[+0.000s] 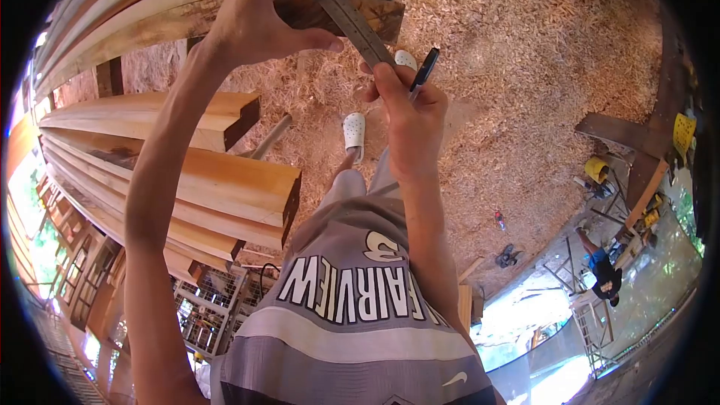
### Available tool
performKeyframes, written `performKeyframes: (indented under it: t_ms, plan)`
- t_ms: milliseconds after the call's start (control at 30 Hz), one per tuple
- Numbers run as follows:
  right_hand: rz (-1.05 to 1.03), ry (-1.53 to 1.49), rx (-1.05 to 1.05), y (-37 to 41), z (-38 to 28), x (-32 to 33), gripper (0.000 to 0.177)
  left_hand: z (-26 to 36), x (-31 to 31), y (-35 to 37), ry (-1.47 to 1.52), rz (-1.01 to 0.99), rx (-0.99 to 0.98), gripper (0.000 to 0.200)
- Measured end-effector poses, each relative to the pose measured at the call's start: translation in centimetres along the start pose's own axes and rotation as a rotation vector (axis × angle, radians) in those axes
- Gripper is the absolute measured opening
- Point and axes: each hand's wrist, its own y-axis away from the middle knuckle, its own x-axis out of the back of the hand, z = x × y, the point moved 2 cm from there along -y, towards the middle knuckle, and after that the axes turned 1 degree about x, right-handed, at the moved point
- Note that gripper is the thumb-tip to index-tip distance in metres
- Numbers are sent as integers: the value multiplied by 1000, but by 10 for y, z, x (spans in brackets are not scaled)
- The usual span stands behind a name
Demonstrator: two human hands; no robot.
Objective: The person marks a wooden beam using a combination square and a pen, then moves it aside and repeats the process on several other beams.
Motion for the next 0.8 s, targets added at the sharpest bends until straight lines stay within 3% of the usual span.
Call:
performKeyframes:
  t_ms: [67, 267, 367, 467, 533, 567, 600, 700, 800]
  plan:
    - [-1, 16, 8, 0, 1, 3, 23, -15, -17, 11, 129, 7, 91, 52]
    - [41, 116, -115, 10, -22, 24, 30, -13, -16, 4, 27, 143, -87, 55]
    - [50, 86, 116, 6, -31, 43, 46, -10, -13, 2, 35, 120, -65, 54]
    - [249, 67, 457, 0, -52, 60, 65, -10, -13, 1, 19, 63, -62, 64]
    - [161, 169, 370, 2, -72, 69, 73, -14, -14, 3, 33, 69, -56, 61]
    - [-24, 63, 377, -2, -82, 75, 59, -15, -15, 2, 39, 69, -64, 61]
    - [-17, 64, 379, -5, -82, 75, 59, -15, -15, 2, 49, 78, -64, 57]
    - [-17, 160, 516, -15, -91, 57, 12, -11, -14, 0, 53, 78, -64, 54]
    - [-140, 362, 593, -22, -92, 40, 14, -12, -11, 2, 43, 95, -56, 56]
